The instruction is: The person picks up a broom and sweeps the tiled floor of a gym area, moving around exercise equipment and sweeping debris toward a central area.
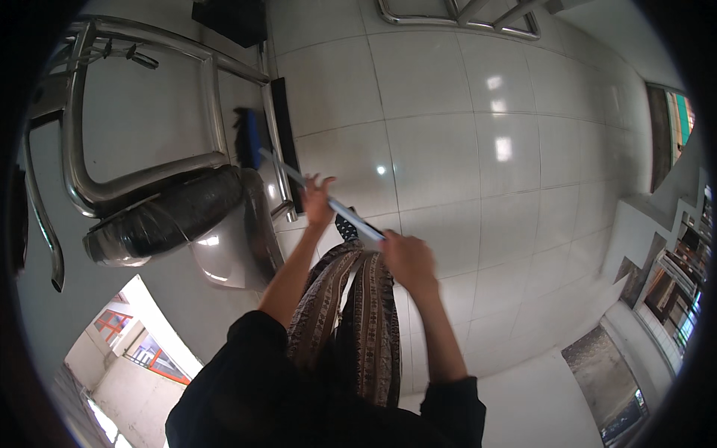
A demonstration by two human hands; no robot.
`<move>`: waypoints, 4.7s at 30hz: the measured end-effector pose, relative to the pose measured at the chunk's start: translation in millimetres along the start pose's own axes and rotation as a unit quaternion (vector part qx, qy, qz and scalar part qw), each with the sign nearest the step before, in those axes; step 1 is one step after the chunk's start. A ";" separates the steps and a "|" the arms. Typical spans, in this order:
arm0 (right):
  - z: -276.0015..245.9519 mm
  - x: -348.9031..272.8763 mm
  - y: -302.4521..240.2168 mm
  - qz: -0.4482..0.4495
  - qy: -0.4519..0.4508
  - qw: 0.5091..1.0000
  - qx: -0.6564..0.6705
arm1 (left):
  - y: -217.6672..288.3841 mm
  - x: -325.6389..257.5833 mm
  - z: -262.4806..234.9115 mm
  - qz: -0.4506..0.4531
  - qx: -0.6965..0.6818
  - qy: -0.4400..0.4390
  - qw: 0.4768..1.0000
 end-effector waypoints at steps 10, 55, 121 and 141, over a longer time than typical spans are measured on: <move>-158.7 -162.1 -32.1 0.224 0.002 0.942 -0.248 | 228.0 -54.8 -54.0 0.190 -0.268 -0.189 0.926; -36.2 50.4 205.8 0.131 0.177 0.932 0.287 | 223.8 123.7 76.8 0.312 0.252 -0.206 0.892; -267.7 174.2 -94.1 -0.039 0.011 0.999 0.003 | 67.6 332.2 -165.5 0.263 0.065 -0.103 0.957; -200.6 207.0 -32.1 0.056 0.089 0.992 0.071 | 163.9 375.1 -61.4 0.192 0.172 -0.084 0.963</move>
Point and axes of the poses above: each hand's wrist, its own x-axis towards the middle knuckle, its own z-axis out of the palm, y = z × x, the point moved 2 cm from there along x, towards the middle knuckle, and after that the axes turned 7 degrees about -z, right-handed, at the moved point
